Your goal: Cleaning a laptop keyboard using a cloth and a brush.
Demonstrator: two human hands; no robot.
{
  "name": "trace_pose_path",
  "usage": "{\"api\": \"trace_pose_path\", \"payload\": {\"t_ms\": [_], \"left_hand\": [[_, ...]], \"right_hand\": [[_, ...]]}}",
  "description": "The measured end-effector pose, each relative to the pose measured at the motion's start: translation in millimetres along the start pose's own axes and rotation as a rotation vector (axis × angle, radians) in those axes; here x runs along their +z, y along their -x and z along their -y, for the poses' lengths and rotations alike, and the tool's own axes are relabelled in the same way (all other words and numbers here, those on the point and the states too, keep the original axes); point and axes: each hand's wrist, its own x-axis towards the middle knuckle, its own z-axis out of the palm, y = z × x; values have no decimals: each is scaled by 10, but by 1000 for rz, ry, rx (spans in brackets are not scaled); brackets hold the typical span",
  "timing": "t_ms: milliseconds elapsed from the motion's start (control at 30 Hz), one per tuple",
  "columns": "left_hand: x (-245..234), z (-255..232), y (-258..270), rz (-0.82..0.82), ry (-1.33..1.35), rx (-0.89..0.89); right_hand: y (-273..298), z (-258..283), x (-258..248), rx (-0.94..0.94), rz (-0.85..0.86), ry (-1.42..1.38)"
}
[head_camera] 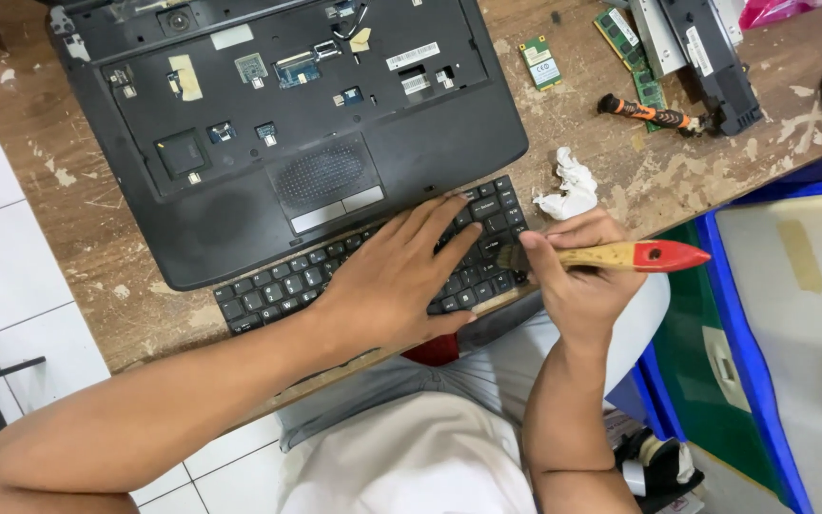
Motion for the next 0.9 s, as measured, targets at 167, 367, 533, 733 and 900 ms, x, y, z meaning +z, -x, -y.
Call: {"api": "trace_pose_path", "payload": {"t_ms": [167, 367, 533, 733, 900], "left_hand": [[30, 19, 4, 2, -13, -6], [-25, 0, 13, 70, -22, -20], [-69, -13, -3, 103, -41, -30], [-98, -29, -17, 122, -20, -27], [-115, -44, -3, 108, -23, -27]], "right_hand": [[-19, 159, 313, 5, 46, 117], [-35, 94, 234, 39, 141, 225], [-30, -65, 65, 21, 101, 274], [-49, -100, -46, -17, 63, 342], [-45, 17, -6, 4, 44, 252]]}}
